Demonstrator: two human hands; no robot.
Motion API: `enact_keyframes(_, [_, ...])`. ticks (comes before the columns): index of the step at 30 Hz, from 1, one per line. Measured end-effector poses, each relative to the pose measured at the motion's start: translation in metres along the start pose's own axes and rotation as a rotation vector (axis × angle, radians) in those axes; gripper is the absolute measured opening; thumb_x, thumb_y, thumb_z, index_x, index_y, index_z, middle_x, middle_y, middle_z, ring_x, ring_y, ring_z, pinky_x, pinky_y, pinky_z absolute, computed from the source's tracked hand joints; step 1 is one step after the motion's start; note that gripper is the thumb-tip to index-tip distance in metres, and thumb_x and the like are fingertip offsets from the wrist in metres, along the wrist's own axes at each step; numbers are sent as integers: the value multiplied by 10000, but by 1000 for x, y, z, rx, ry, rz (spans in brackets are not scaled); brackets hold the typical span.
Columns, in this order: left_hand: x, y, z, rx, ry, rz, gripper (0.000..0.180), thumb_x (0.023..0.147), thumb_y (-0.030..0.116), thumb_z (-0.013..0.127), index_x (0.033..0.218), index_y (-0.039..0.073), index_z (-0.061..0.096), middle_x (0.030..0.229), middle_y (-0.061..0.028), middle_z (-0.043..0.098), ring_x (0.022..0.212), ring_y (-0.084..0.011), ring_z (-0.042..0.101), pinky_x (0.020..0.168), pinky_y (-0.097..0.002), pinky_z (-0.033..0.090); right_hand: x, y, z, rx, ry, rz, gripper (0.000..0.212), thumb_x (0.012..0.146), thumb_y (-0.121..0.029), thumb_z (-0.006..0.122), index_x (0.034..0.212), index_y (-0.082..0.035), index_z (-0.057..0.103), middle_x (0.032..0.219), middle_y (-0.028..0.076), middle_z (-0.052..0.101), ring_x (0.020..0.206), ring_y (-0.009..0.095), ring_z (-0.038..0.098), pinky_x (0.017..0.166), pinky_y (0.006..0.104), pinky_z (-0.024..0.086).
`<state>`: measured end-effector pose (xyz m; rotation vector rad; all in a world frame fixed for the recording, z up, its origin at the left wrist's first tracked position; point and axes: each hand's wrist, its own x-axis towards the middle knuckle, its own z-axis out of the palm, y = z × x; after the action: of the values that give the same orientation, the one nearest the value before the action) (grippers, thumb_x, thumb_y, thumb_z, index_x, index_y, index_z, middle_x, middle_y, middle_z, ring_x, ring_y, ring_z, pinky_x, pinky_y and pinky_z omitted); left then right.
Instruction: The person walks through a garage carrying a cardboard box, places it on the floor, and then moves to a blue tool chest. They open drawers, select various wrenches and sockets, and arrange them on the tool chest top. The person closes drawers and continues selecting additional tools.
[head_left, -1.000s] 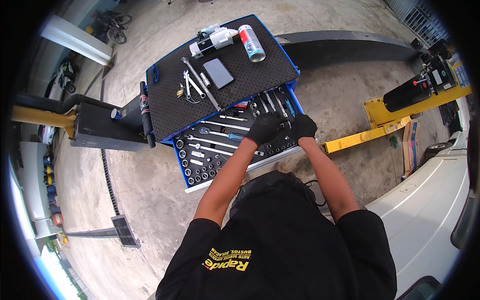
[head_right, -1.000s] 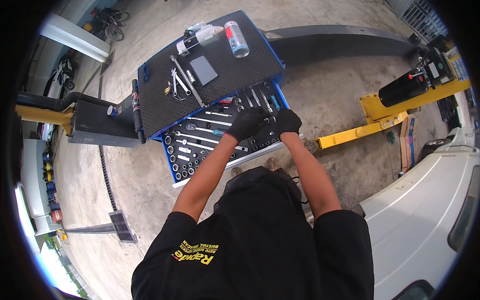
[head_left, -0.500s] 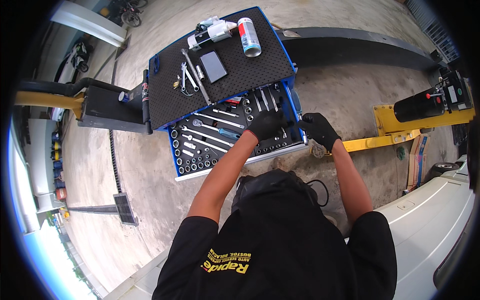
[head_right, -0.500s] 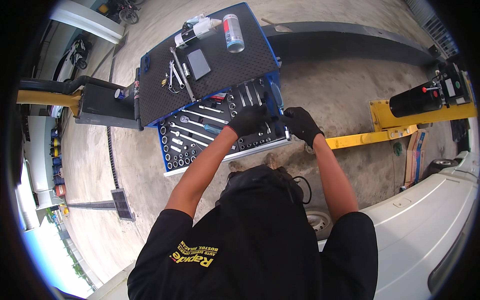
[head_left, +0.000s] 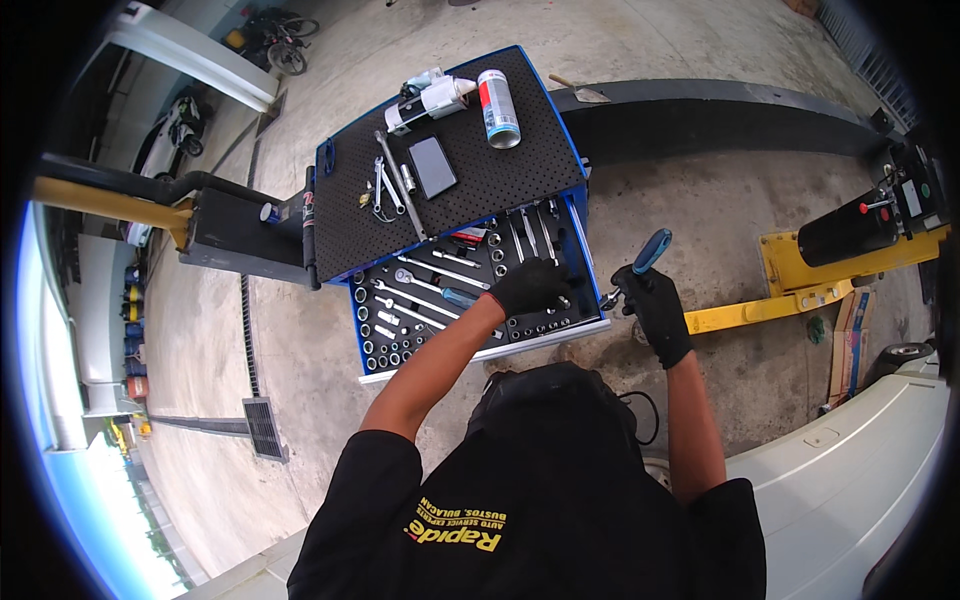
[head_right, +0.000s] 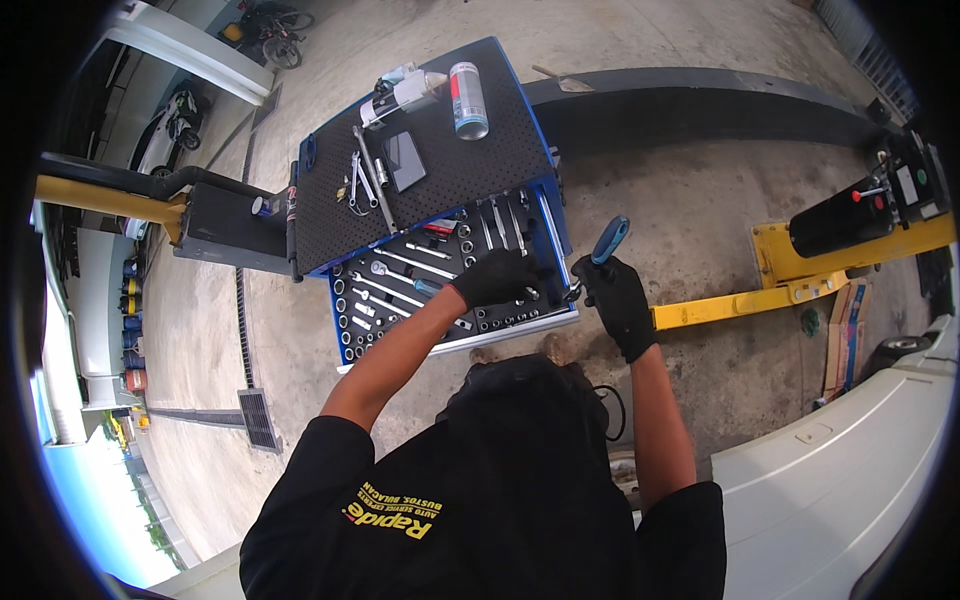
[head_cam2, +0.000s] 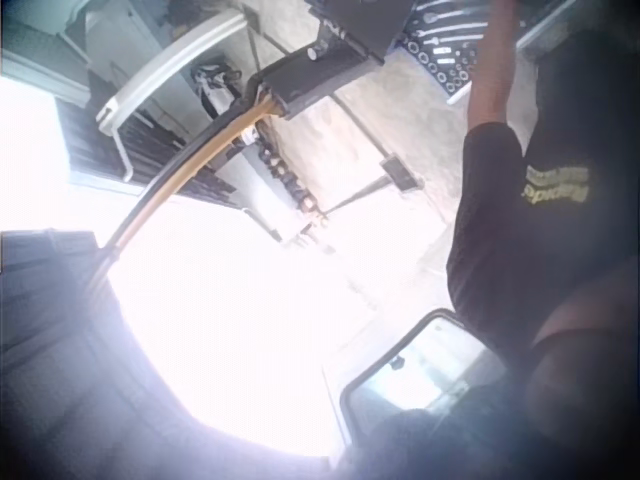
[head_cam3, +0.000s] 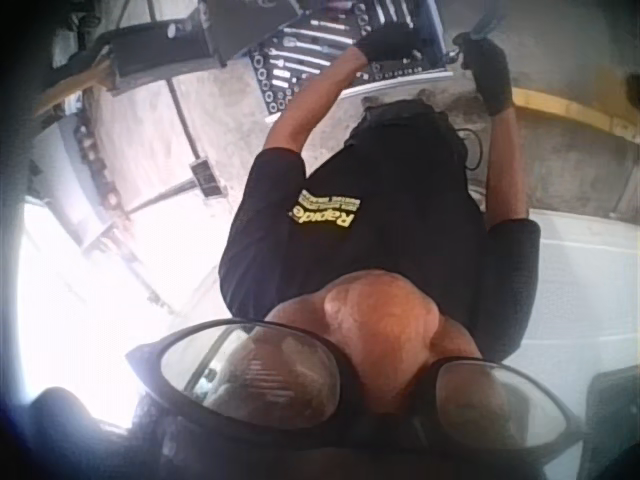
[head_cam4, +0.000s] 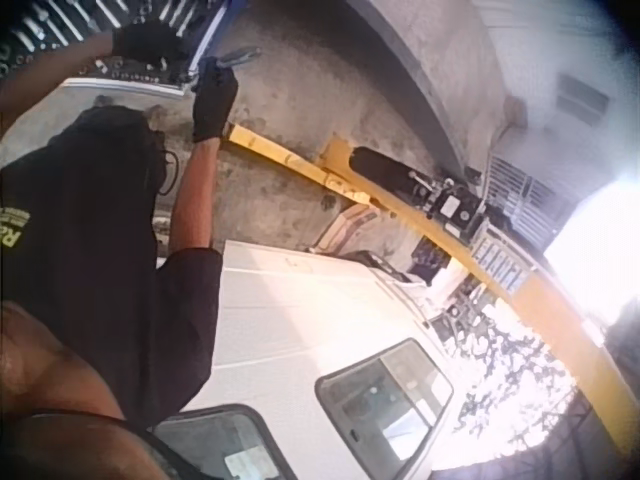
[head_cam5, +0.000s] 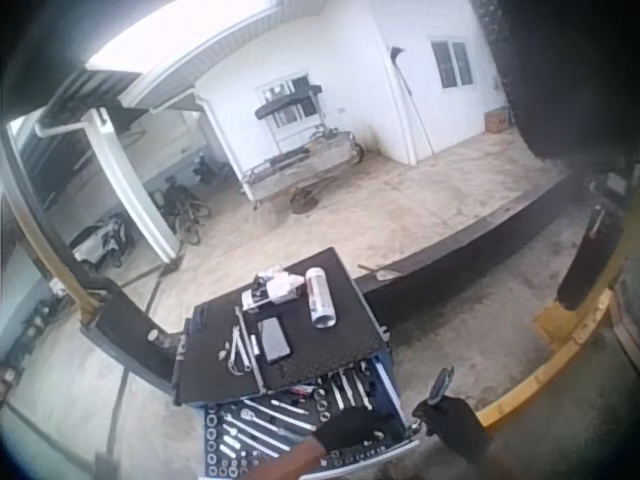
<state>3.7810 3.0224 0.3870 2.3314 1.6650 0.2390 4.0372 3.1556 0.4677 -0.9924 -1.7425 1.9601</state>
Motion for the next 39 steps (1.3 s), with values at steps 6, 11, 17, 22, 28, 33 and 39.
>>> enact_keyframes(6, [-60, 69, -23, -599, 267, -576, 322, 1001, 298, 754, 1211, 55, 742, 1076, -145, 749, 950, -326, 745, 823, -431, 577, 16, -3, 40, -406, -100, -267, 220, 1050, -210, 681, 1141, -9, 694, 879, 131, 728, 774, 208, 688, 719, 372, 527])
enact_keyframes(11, [-106, 90, -60, -753, 484, -868, 408, 941, 295, 839, 1198, -6, 736, 1019, -180, 784, 863, -246, 773, 786, -375, 578, 41, -3, 131, -542, -518, -435, 332, 1056, -257, 632, 1218, 24, 704, 976, 232, 756, 958, 427, 732, 808, 453, 549])
enact_keyframes(17, [-176, 97, -52, -815, 1344, -1173, 477, 942, 231, 849, 1321, 28, 641, 924, -20, 653, 782, -96, 589, 698, -276, 510, 98, -22, 232, -427, -826, -148, 324, 1061, -241, 624, 1146, 55, 722, 859, 173, 722, 757, 233, 719, 690, 404, 555])
enact_keyframes(22, [-248, 101, -31, -723, 1431, -1234, 292, 1037, 188, 733, 1265, 15, 676, 979, -66, 728, 849, -121, 677, 742, -306, 545, 181, -34, 344, -187, -567, -80, 242, 1074, -201, 616, 1045, 25, 699, 694, 121, 655, 636, 194, 651, 613, 408, 525])
enact_keyframes(28, [-288, 110, 1, -694, 1054, -1406, 251, 1049, 206, 707, 1216, 21, 727, 948, -88, 753, 783, -133, 678, 696, -326, 532, 299, -20, 459, -1130, -162, -692, 453, 968, -280, 668, 1332, -11, 676, 1260, 267, 706, 1146, 396, 720, 988, 493, 564])
enact_keyframes(33, [-304, 99, 10, -813, 1045, -1298, 225, 1050, 167, 698, 1228, 32, 730, 922, -76, 746, 764, -132, 652, 685, -331, 521, 299, -11, 477, -1139, -58, -602, 300, 1022, -228, 602, 1168, -61, 805, 1283, 199, 697, 1155, 376, 726, 944, 468, 599])
enact_keyframes(39, [-320, 62, 8, -781, 928, -1206, 222, 1049, 189, 684, 1195, 27, 728, 1009, -118, 764, 821, -171, 694, 733, -347, 540, 237, -52, 399, -1331, -244, -590, 306, 1040, -287, 624, 1234, -96, 763, 1262, 193, 709, 1211, 362, 697, 988, 482, 582])
